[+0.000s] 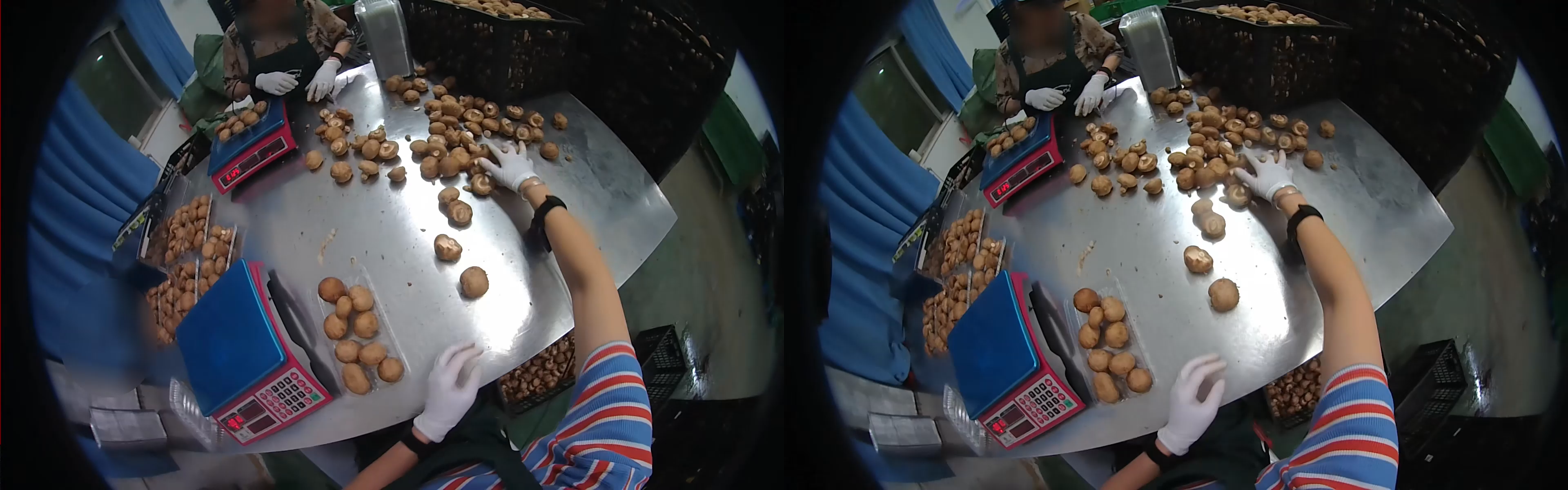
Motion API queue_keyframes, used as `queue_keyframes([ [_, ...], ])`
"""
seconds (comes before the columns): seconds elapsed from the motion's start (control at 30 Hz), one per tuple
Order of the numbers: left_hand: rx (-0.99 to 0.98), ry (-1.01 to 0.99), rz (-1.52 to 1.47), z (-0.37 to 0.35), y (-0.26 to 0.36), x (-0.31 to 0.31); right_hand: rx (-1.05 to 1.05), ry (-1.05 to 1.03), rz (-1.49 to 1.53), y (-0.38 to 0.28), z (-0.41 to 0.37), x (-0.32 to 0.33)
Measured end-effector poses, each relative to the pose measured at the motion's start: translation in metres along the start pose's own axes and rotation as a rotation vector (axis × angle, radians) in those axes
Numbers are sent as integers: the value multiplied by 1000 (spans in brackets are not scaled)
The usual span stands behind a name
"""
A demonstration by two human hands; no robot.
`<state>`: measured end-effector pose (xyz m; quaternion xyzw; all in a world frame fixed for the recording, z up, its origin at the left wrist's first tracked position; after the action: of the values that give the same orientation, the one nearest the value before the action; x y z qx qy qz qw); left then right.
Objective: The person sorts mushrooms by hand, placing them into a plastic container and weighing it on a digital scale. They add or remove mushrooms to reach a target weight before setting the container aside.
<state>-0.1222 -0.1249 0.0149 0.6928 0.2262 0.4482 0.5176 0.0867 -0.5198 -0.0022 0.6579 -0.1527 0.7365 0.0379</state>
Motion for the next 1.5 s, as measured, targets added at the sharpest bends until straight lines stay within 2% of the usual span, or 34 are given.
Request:
queue_keyframes([
  [0.03, -72, 2, 63, 13, 13, -2, 72, 29, 75, -3, -3, -4],
  [0.07, -115, 32, 146, 30, 28, -3, 208, 50, 9, -5, -9, -11],
  [0.1, -159, 58, 228, 47, 42, -6, 153, 36, 102, -21, -30, -1],
  [0.17, -142, 138, 350, 84, 36, -21, 223, 85, -105, -35, -58, -1],
  [0.2, -149, 135, 337, 96, 30, -28, 225, 52, -92, -44, -76, 2],
  [0.27, -98, 182, 717, 112, 16, -38, 266, 5, -15, -65, -118, 11],
  [0.37, -88, 91, 610, 112, -5, -39, 421, 71, 187, -101, -178, 16],
  [0.43, -59, 31, 510, 99, 2, -24, 505, 108, 249, -119, -205, 22],
  [0.5, -34, 46, 236, 80, 2, -11, 621, 84, 239, -129, -227, 20],
  [0.57, 4, 25, 188, 57, -1, -3, 769, 82, 116, -135, -237, 31],
  [0.63, -6, 36, 341, 33, -2, 2, 502, -50, 464, -123, -211, 43],
  [0.67, -19, 39, 395, 25, -6, 3, 429, -224, 463, -113, -187, 54],
  [0.7, -17, 42, 397, 19, -9, 2, 408, 14, 514, -93, -163, 43],
  [0.73, -51, 89, 414, 16, -12, 1, 593, 231, 399, -97, -141, 62],
  [0.77, -84, 136, 431, 14, -14, 0, 517, 160, 307, -90, -115, 59],
  [0.8, -85, 143, 437, 14, -17, 0, 516, 178, 135, -92, -96, 59],
  [0.83, -96, 150, 422, 15, -20, 0, 472, 51, -4, -87, -71, 50],
  [0.9, -100, 155, 411, 15, -22, 3, 498, -150, -96, -75, -32, 25],
  [0.93, -100, 154, 392, 15, -22, 3, 501, -154, -92, -71, -14, 20],
  [1.0, -96, 153, 369, 15, -23, 3, 528, -458, 133, -70, 10, 8],
  [1.03, -101, 169, 375, 16, -23, 2, 528, -462, 131, -70, 16, 9],
  [1.1, -99, 175, 386, 14, -23, 1, 501, -358, 163, -69, 19, 7],
  [1.13, -109, 168, 372, 15, -22, 2, 510, -143, 225, -75, 3, 22],
  [1.17, -118, 160, 357, 15, -22, 4, 468, -80, 374, -80, -13, 37],
  [1.2, -112, 152, 354, 15, -22, 5, 452, -19, 465, -91, -39, 66],
  [1.23, -120, 158, 356, 15, -22, 5, 522, 135, 490, -94, -70, 88],
  [1.27, -129, 162, 356, 15, -22, 4, 608, 327, 444, -93, -107, 109],
  [1.3, -128, 155, 343, 15, -23, 3, 580, 450, 373, -96, -151, 136],
  [1.37, -121, 152, 369, 16, -25, 3, 275, 665, 194, -74, -246, 150],
  [1.4, -124, 140, 359, 16, -25, 2, 37, 824, 564, -39, -293, 123],
  [1.47, -141, 152, 391, 15, -25, 2, -30, 1096, 138, -2, -376, 91],
  [1.5, -150, 134, 389, 14, -25, 1, -158, 898, 74, 14, -412, 66],
])
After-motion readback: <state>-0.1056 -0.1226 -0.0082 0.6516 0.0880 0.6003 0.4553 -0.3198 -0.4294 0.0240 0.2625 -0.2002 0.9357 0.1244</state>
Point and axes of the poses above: each hand's wrist, its own z-axis towards the middle knuckle, its own x-axis out of the back of the hand, y = z × x, the point moved 3 cm from there along z, towards the middle knuckle, and after that the axes turned 13 degrees about x, right-handed, at the moved point
